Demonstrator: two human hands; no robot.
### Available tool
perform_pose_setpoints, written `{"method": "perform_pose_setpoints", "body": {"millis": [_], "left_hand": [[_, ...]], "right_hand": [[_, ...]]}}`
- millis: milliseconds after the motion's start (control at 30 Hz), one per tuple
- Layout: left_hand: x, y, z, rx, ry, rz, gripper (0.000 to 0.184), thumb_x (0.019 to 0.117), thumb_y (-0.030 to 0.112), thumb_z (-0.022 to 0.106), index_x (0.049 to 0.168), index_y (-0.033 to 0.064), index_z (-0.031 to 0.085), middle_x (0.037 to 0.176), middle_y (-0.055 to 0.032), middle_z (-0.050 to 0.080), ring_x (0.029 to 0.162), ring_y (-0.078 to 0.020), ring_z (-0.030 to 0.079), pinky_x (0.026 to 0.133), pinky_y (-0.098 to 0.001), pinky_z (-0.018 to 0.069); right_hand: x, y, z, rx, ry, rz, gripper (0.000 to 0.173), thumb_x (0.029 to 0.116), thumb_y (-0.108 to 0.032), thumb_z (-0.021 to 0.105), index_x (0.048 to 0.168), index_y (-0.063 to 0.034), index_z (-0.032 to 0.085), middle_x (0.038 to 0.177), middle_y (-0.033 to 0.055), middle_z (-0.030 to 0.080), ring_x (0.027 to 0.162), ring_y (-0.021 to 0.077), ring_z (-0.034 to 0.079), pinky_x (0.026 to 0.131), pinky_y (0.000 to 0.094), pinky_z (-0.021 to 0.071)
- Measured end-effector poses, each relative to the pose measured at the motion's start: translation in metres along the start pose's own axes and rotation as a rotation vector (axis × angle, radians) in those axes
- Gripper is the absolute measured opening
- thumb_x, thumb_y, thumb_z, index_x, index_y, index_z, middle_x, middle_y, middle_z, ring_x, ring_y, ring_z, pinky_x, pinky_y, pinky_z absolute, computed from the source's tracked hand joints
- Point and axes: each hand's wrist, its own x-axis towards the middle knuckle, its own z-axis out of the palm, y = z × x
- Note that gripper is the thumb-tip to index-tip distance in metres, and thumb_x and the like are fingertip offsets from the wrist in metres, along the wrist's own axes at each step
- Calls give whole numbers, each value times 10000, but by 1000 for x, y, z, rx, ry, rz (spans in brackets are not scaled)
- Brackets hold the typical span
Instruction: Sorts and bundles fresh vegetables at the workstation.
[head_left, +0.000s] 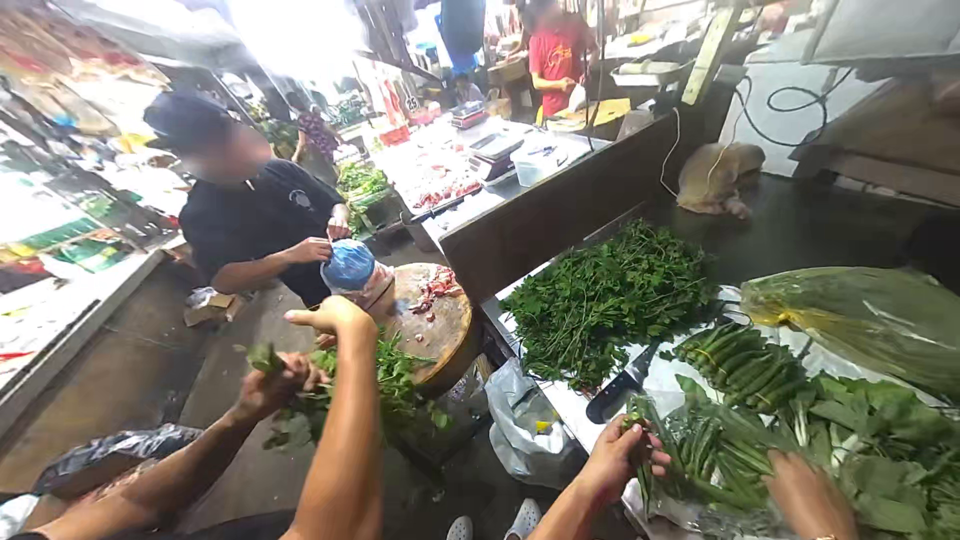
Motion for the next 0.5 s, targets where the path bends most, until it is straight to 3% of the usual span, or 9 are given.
{"method": "perform_pose_setpoints", "body": {"millis": [233,333,433,500], "left_hand": [[7,-3,12,-42,11,-36,317,1123,205,319,1360,35,441,1008,-135,694,879,-269,721,783,-419,612],[12,0,20,-48,-4,-38,312,1122,196,314,1338,29,465,991,-135,701,871,-266,724,772,-414,611],[19,7,25,-19,-40,-26,316,1118,188,318,1347,23,461,1005,-130,698,889,-264,720,783,-420,611],[22,13,30,12,-82,-22,323,1110,181,317,1363,20,436,1004,-117,695,890,-248,717,783,-413,612]], "right_hand": [[-11,15,-3,149,63,-19,314,981,-60,598,1263,64,656,1312,324,603,1259,501,563,1044,648,452],[-17,20,-26,373,231,-140,254,964,-17,629,1193,75,690,1212,337,639,1138,508,623,998,657,474],[-29,13,-65,570,391,-323,263,946,-44,673,1193,40,704,1168,288,653,1016,421,662,882,580,551],[-50,-4,-98,656,414,-396,309,955,-81,673,1239,40,681,1203,266,663,1029,357,677,901,509,566]]}}
